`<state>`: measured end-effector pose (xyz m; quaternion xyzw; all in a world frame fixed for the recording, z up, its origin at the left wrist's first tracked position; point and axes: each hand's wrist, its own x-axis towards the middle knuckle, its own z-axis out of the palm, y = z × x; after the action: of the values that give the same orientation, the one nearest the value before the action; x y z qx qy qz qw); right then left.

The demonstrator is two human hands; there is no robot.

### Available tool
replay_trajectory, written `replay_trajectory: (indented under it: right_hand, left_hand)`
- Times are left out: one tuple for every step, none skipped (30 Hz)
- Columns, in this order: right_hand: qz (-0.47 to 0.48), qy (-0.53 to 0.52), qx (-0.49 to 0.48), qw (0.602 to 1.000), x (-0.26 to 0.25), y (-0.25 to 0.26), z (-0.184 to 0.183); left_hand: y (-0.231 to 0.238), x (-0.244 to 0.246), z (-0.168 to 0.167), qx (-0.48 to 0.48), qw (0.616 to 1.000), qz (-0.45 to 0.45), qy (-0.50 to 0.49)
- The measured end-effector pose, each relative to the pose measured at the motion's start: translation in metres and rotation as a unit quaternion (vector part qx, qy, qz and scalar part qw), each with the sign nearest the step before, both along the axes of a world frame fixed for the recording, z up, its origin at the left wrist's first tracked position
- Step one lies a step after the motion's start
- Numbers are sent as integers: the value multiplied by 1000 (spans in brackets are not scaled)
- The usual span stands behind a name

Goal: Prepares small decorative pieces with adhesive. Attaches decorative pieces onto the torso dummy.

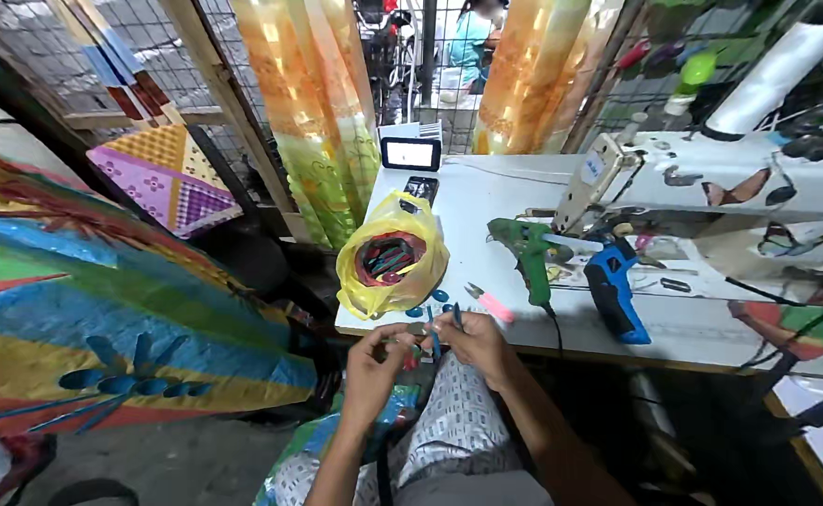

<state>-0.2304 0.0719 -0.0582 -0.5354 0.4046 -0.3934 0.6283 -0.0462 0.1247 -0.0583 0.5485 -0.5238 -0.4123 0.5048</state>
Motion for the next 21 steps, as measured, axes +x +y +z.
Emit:
replay_trajectory:
  right_hand:
    - [-10, 7, -9, 1000, 0, 1, -2]
    - [-21, 5, -16, 1000, 1, 2, -5]
    - [-30, -1, -20, 999, 1, 3, -8]
    - [-40, -7, -21, 999, 3, 5, -12]
    - [-47, -8, -20, 999, 6, 8, -14]
    - [-50, -6, -17, 999, 9, 11, -15]
    - [-50, 1, -17, 999, 11, 14, -16]
    - [-52, 15, -27, 998, 12, 16, -18]
    - [-62, 48, -49, 996, 11, 15, -20]
    - [-83, 103, -83, 988, 6, 10, -23]
    - [-107, 169, -118, 973, 0, 4, -25]
    - [-124, 232, -143, 954, -7, -4, -27]
    - [-128, 288, -149, 937, -13, -11, -27]
    - [-128, 333, -150, 922, -17, -18, -28]
    - [-125, 366, -147, 910, -19, -24, -29]
    - [-118, 389, -140, 903, -18, -28, -30]
    - [-116, 403, -143, 897, -16, -30, -31]
    - [-126, 406, -165, 890, -15, -29, -33]
    - [-148, 399, -199, 883, -14, -27, -36]
    - [-181, 385, -242, 872, -14, -25, -40]
    - [-215, 372, -278, 859, -18, -22, -40]
  left_hand:
    - [2, -6, -5, 11, 1000, -24, 10]
    - [5, -13, -10, 17, 999, -35, 21]
    - [8, -20, -15, 24, 998, -36, 38]
    - [11, -25, -20, 33, 997, -29, 56]
    - [13, -30, -23, 44, 996, -14, 81]
    - [14, -34, -26, 51, 993, 7, 107]
    - [15, -37, -28, 56, 990, 28, 128]
    - [16, -39, -29, 58, 987, 47, 145]
    - [17, -39, -30, 60, 984, 60, 154]
    - [18, -37, -29, 63, 983, 67, 157]
    - [20, -34, -29, 70, 983, 72, 154]
    - [21, -30, -30, 78, 983, 74, 146]
    - [23, -27, -30, 85, 984, 74, 140]
    - [24, -25, -32, 90, 984, 73, 138]
    - [24, -24, -33, 94, 983, 75, 137]
    - [24, -24, -33, 96, 983, 79, 139]
    - [24, -25, -33, 94, 981, 84, 144]
    - [24, -27, -32, 92, 981, 92, 146]
    - [24, -28, -32, 86, 980, 102, 148]
    - [25, -28, -31, 74, 980, 110, 149]
    - [26, -27, -32, 56, 980, 119, 147]
